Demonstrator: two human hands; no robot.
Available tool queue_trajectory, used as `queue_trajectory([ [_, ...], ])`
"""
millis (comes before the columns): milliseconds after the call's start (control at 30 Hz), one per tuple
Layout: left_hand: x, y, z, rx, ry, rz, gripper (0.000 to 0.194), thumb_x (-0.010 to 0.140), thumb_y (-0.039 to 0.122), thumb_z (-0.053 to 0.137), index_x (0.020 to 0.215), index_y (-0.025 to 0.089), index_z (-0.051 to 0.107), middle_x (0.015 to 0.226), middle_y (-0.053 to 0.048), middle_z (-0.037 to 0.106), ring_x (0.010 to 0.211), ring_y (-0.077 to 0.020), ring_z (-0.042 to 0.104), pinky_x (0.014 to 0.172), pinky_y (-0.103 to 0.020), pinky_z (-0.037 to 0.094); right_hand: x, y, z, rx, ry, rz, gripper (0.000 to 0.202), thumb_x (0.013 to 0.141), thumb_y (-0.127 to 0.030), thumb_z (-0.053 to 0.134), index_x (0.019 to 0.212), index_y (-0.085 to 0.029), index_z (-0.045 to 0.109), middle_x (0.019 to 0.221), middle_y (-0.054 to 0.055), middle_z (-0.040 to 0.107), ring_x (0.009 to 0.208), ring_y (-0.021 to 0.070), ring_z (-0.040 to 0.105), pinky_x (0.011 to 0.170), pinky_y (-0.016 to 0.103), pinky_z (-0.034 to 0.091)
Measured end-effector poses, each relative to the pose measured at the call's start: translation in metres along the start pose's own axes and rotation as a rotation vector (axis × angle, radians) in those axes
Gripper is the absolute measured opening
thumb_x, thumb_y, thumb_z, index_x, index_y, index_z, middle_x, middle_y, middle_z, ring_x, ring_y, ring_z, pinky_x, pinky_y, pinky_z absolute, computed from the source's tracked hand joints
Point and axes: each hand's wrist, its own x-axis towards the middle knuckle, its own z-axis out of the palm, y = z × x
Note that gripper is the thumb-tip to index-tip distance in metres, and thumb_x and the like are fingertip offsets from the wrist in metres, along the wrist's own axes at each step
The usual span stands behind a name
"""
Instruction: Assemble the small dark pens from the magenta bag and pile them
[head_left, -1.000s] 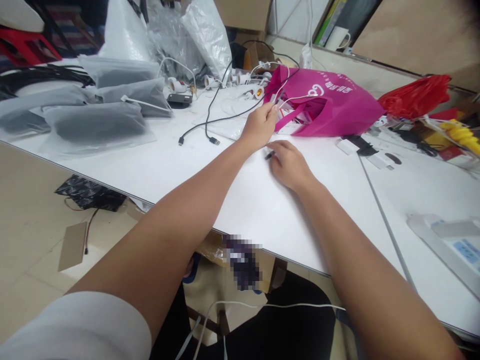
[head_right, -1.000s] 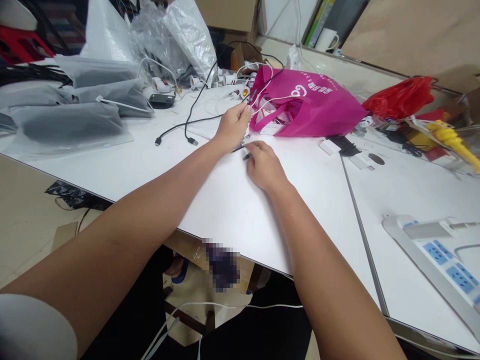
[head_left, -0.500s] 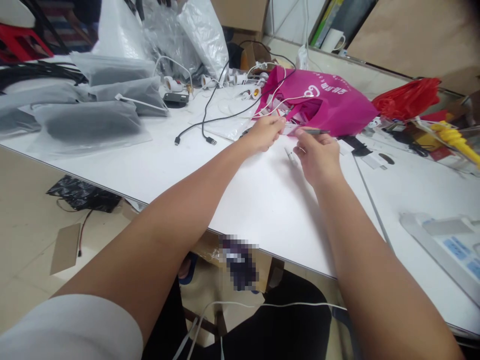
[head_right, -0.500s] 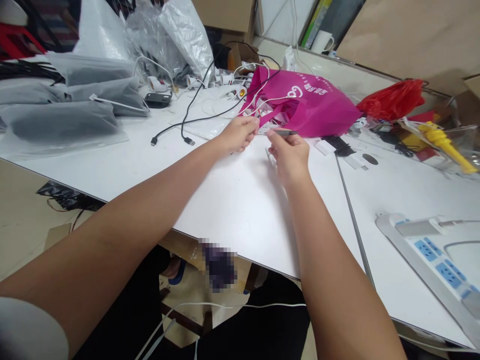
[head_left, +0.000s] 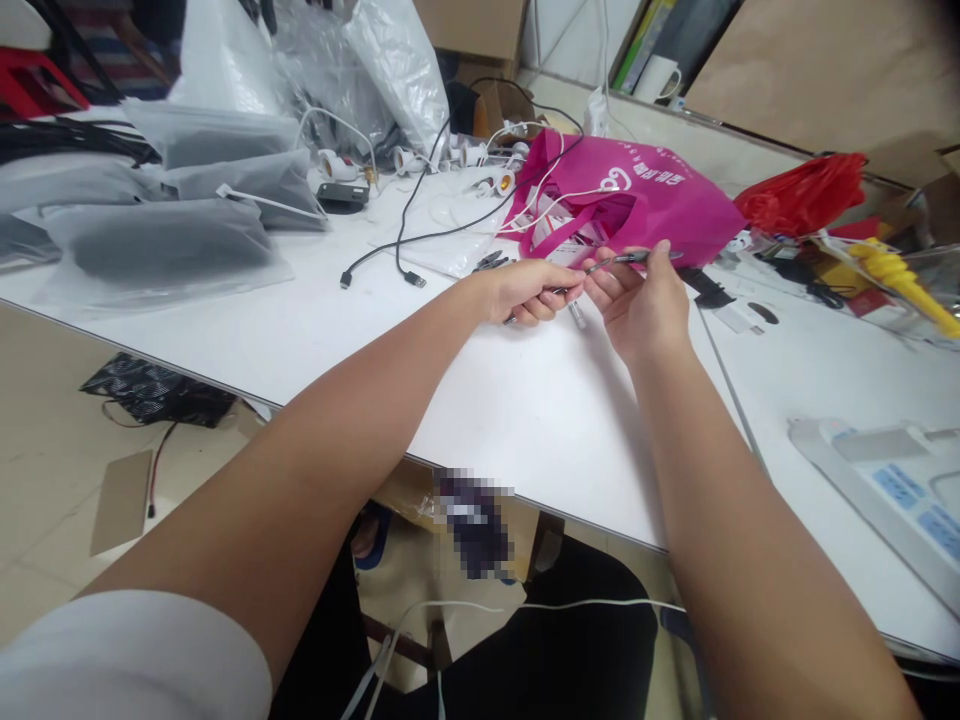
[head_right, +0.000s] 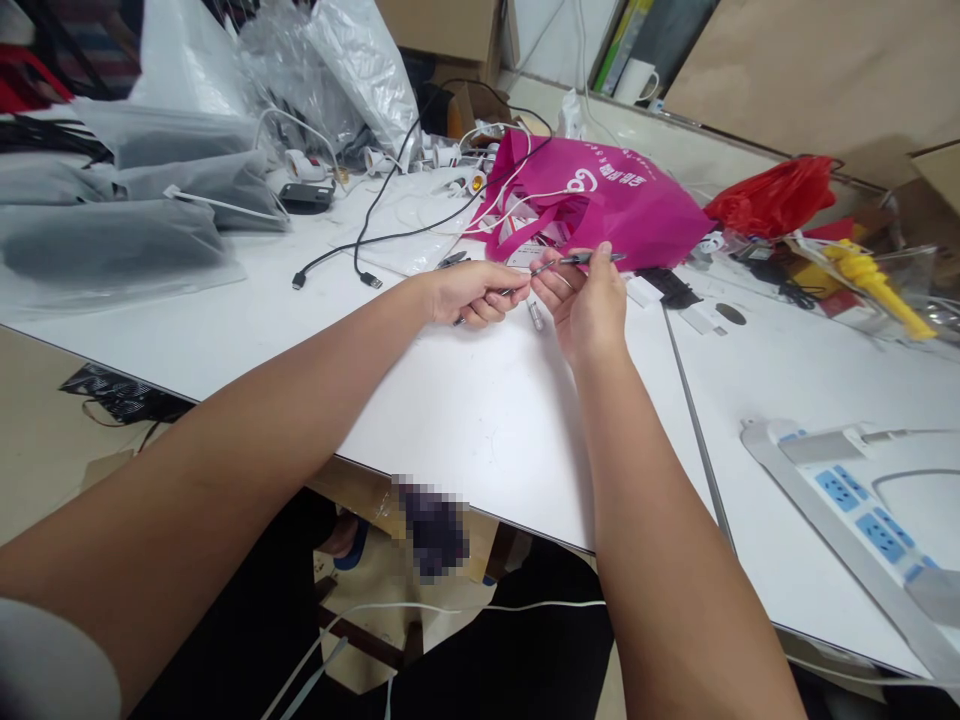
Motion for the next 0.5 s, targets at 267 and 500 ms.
queue_trajectory([
  [267,0.0003,-0.0004,-0.0013,0.012,-0.010,-0.007,0.040,0.115,0.029,0.067,0.077,0.017,0.064,0.065,0.009,0.030,0.040,-0.0028,0.021,0.040,-0.015,0.009,0.0029,0.0015,-0.0041,-0.013,-0.019,-0.012,0.046,0.114,-0.070,0.075,0.096,-0.029,0.064,0.093,0.002,0.083,0.095,0.0233,0.089,0.075,0.034,0.076],
  [500,-0.0002,-0.0005,-0.0007,0.039,-0.017,-0.006,0.041,0.114,0.031,0.065,0.076,0.018,0.063,0.064,0.008,0.030,0.041,-0.0037,0.020,0.040,-0.015,0.008,0.0042,0.0025,-0.0053,-0.086,-0.061,-0.030,0.045,0.114,-0.065,0.077,0.091,-0.029,0.063,0.092,0.001,0.082,0.095,0.0219,0.088,0.075,0.031,0.074],
])
